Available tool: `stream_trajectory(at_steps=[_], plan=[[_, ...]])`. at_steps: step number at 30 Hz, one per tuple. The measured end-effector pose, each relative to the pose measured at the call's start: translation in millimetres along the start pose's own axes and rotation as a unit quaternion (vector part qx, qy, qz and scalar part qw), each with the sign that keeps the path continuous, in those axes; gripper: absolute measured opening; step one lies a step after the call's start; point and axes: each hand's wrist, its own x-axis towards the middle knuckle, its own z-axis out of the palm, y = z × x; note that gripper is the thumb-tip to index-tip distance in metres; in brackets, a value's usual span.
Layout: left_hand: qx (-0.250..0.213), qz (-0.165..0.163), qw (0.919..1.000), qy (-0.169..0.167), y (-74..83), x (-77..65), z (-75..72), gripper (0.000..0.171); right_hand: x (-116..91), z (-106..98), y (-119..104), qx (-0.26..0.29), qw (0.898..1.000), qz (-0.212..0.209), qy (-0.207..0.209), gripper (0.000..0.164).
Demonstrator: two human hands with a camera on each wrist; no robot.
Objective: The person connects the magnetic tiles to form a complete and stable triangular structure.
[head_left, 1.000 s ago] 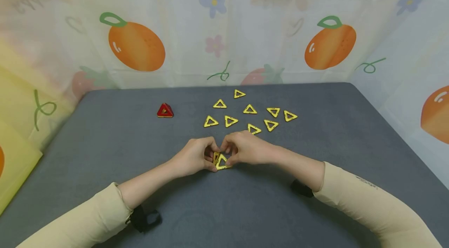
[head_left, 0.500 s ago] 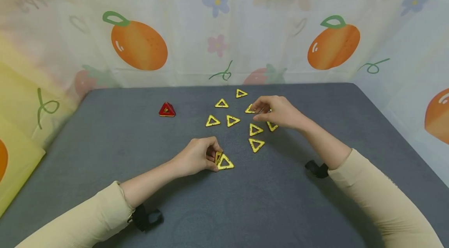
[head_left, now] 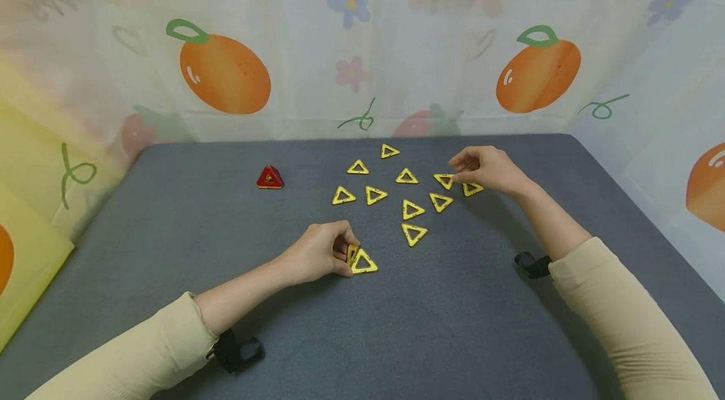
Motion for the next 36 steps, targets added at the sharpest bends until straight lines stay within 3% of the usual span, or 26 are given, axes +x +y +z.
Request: stream_trajectory(at_steps=[7, 19, 27, 36], plan=[[-0.002, -0.002, 1.0000, -0.001, 0.4, -0.6, -0.3, 0.038, -5, 5, -3, 0.023, 0.999, -0.019, -0.036, 0.035], [-0.007, -0.011, 0.9999, 0.001, -1.6, -1.3, 0.1, 0.038, -13, 43, -33, 0.001, 0.983, -0.086, -0.164, 0.029], [-0.003, -0.012, 0.9999, -0.002, -1.0, -0.5, 0.2, 0.038, -18, 60, -50, -0.043, 0.982, -0.071, -0.167, 0.034], [-0.007, -0.010, 0.9999, -0.005, 0.1, 0.2, -0.2, 0.038, -17, 66, -53, -0.059, 0.983, -0.061, -0.160, 0.034]])
